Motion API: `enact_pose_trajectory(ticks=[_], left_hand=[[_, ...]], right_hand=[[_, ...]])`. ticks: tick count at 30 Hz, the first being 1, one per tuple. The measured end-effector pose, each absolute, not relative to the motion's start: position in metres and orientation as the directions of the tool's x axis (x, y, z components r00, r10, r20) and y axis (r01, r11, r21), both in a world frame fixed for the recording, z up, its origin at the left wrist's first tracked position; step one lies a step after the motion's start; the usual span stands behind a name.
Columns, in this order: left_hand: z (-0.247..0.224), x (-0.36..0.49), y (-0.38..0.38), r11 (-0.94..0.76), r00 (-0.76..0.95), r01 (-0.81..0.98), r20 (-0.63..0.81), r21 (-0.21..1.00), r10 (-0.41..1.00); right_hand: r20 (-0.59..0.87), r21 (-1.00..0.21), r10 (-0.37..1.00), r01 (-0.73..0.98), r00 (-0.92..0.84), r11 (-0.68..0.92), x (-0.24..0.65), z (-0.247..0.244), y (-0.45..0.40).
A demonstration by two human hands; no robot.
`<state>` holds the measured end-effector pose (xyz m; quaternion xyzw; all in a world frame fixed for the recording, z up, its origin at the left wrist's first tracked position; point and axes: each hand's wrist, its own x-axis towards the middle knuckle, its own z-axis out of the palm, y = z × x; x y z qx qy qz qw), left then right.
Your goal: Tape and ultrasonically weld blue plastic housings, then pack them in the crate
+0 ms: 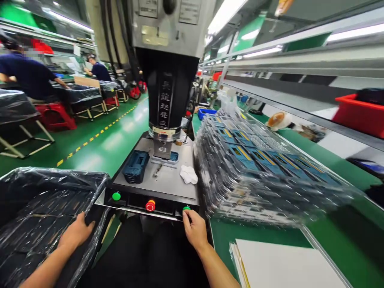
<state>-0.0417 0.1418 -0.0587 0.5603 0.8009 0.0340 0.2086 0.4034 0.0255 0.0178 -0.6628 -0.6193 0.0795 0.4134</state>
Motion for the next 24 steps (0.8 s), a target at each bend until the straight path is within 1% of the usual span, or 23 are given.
enact_pose_trajectory(ticks=[3,7,12,16,21,24], left_hand=[[-0.050,-0.035,0.136,0.377,-0.266,0.888,-0.376,0.262,0.887],[-0.038,-0.028,0.134,0.392,-0.280,0.880,-0.373,0.268,0.885],[-0.036,-0.029,0.132,0.397,-0.277,0.868,-0.373,0.298,0.886],[-0.037,-0.029,0.132,0.389,-0.268,0.865,-0.364,0.316,0.892],[-0.039,-0.029,0.132,0.374,-0.267,0.879,-0.346,0.297,0.900],[-0.039,-0.030,0.132,0.377,-0.271,0.878,-0.344,0.295,0.899]], right_hand=[[0.437,-0.612,0.879,0.779,0.190,0.136,0.409,0.026,0.039],[0.474,-0.545,0.866,0.825,0.159,0.147,0.410,0.050,0.076],[0.486,-0.492,0.855,0.865,0.181,0.096,0.402,0.085,0.143],[0.451,-0.435,0.876,0.899,0.169,0.051,0.395,0.099,0.194],[0.364,-0.283,0.916,0.957,0.170,-0.065,0.387,0.099,0.235],[0.337,-0.256,0.924,0.962,0.179,-0.093,0.385,0.097,0.248]])
